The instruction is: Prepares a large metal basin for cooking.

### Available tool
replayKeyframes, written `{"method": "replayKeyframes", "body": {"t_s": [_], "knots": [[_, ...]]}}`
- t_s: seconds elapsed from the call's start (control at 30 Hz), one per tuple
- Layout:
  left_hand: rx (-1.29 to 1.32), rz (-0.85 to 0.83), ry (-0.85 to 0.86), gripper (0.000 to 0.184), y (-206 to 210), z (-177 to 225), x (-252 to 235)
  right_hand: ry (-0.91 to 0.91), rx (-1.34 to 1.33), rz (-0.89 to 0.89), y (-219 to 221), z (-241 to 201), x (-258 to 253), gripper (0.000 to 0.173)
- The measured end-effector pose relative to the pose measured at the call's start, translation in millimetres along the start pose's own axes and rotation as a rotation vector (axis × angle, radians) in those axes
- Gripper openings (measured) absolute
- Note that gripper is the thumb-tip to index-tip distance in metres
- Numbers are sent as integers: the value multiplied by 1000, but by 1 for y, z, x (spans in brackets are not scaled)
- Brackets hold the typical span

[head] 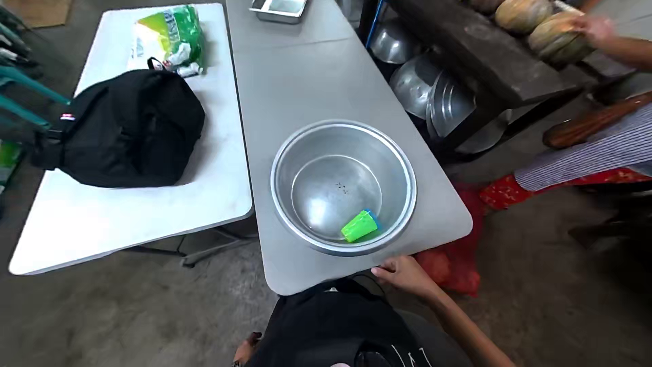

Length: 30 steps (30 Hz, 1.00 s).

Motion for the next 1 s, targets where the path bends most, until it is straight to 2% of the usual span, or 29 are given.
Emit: {"method": "replayKeyframes", "body": {"t_s": [0.07, 0.13, 0.27, 0.33, 0.4, 0.47, 0.57, 0.63, 0.67, 0.77, 0.83, 0.9, 1.0], "knots": [[-23, -70, -44, 43, -3, 3, 2, -172, 106, 133, -15, -33, -13, 29], [0, -29, -27, 45, -15, 11, 8, -256, 261, 250, -33, -60, -41, 35], [145, 32, -32, 45, -68, 60, 76, -30, 678, 44, -31, -87, -111, 72], [180, 59, -17, 43, -76, 70, 89, 52, 746, -62, -20, -83, -142, 87], [212, 48, 2, 43, -74, 75, 93, 93, 714, -118, -10, -73, -164, 93], [231, 41, 13, 43, -54, 62, 72, 72, 643, -116, -4, -67, -177, 86], [190, 11, 7, 40, -7, 20, 19, -54, 378, -17, -6, -64, -189, 73], [200, 5, -25, 38, 0, 9, 24, -131, 161, 86, -15, -62, -190, 66], [247, 40, -32, 37, -11, 12, 39, -168, 38, 166, -23, -63, -188, 62], [509, 242, 20, 33, -92, 64, 118, -304, -312, 491, -57, -71, -166, 48], [753, 330, 127, 35, -148, 117, 164, -431, -251, 662, -81, -76, -147, 41], [1021, 231, 227, 42, -189, 184, 200, -528, 95, 729, -95, -77, -131, 33], [1186, -131, 251, 59, -213, 291, 240, -661, 600, 704, -81, -72, -120, 27]]}}
Point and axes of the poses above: each hand's wrist, its own x-axis away from the middle knuckle, its own y-axis out of the palm, z = x × y, the point moved 8 cm from there along -x, towards the middle knuckle, and after that the axes turned 15 degrees about -y, right-handed, at the moved point
